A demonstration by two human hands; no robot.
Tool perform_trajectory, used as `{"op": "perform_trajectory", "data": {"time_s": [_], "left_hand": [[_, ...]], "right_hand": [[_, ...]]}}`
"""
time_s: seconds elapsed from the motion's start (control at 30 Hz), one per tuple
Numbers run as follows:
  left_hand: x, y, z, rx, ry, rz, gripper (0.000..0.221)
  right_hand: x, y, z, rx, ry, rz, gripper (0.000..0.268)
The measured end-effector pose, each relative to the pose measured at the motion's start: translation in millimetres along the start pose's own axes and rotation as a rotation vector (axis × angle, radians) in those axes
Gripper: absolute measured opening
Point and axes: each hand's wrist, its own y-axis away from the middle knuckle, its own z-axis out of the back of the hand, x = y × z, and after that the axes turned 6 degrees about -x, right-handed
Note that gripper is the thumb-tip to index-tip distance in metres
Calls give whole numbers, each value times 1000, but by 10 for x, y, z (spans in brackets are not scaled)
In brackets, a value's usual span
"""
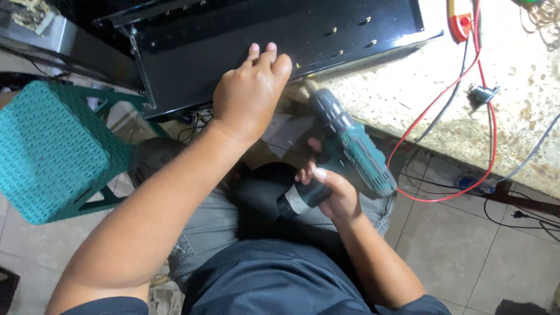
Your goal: Using a cordless power drill to make holes or fasten components on a black metal electronics chassis
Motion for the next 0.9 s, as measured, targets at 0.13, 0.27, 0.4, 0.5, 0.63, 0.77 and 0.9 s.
{"op": "perform_trajectory", "data": {"time_s": [0.13,0.27,0.4,0.5,0.63,0.77,0.9], "left_hand": [[-19,20,29,14,4,-2,19],[11,-32,217,174,85,-13,42],[41,-156,460,341,236,11,78],[-19,-167,651,312,373,-8,98],[-368,21,949,-151,705,13,54],[-854,530,935,-90,971,387,44],[-1044,735,1024,393,1300,612,30]], "right_hand": [[59,218,51,11,56,95,67],[132,328,93,74,129,151,67],[256,408,-37,130,143,174,64],[300,482,21,180,41,140,55],[428,539,103,178,-87,-44,59],[452,439,194,322,-231,127,62],[687,416,131,347,-243,167,62]]}}
